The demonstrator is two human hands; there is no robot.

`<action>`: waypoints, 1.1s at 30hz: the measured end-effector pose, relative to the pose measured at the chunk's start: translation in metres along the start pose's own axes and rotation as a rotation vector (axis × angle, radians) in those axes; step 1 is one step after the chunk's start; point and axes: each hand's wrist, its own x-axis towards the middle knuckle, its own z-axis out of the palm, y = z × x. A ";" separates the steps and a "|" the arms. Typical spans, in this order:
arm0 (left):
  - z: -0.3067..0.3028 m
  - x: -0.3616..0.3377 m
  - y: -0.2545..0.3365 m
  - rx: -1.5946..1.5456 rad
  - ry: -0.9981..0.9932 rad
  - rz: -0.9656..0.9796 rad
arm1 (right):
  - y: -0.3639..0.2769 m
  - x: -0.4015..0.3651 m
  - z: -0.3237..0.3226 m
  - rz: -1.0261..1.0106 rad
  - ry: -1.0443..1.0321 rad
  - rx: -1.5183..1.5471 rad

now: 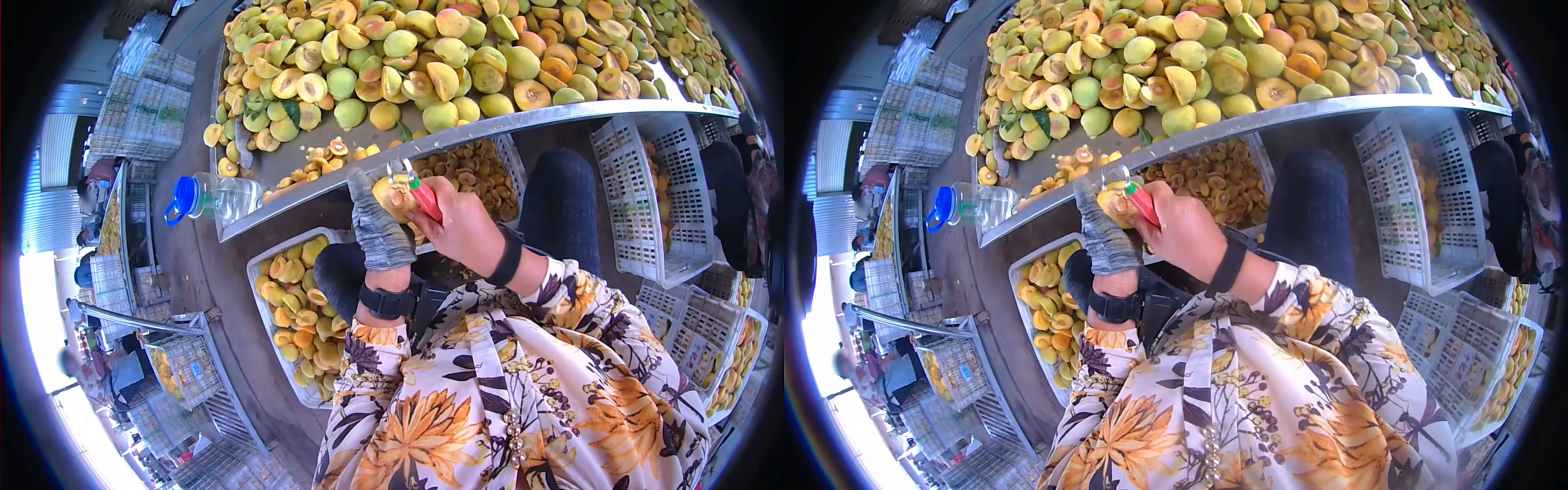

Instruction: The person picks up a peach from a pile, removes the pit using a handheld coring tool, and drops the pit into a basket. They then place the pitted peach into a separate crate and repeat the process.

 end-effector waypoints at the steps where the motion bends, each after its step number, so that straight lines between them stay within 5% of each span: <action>1: -0.003 0.004 -0.003 0.024 0.135 0.046 | -0.002 -0.003 -0.003 0.001 0.002 -0.063; 2: 0.018 -0.013 0.009 0.219 0.223 0.120 | -0.002 -0.006 -0.007 0.009 -0.020 -0.116; 9: 0.010 -0.013 0.003 0.252 0.190 0.086 | 0.007 -0.022 -0.006 0.047 -0.194 -0.139; 15: 0.018 -0.017 -0.001 0.365 -0.008 0.298 | 0.006 -0.029 0.001 0.161 -0.160 -0.103; 19: 0.006 -0.006 0.008 0.409 0.013 0.177 | 0.006 -0.026 -0.009 0.081 -0.347 -0.160; 23: -0.009 0.005 0.025 0.544 -0.166 -0.181 | 0.014 -0.021 -0.013 -0.024 -0.454 -0.264; 25: -0.010 0.006 0.030 0.366 -0.264 -0.398 | 0.011 -0.016 -0.022 -0.056 -0.439 -0.261; 27: -0.009 0.010 0.039 0.416 -0.361 -0.409 | 0.009 -0.007 -0.026 -0.092 -0.431 -0.262; 29: -0.003 0.008 0.038 0.424 -0.336 -0.400 | 0.011 -0.001 -0.028 -0.046 -0.151 -0.005; 33: -0.011 0.027 0.020 0.568 -0.471 -0.355 | 0.014 0.001 -0.017 0.012 -0.347 0.100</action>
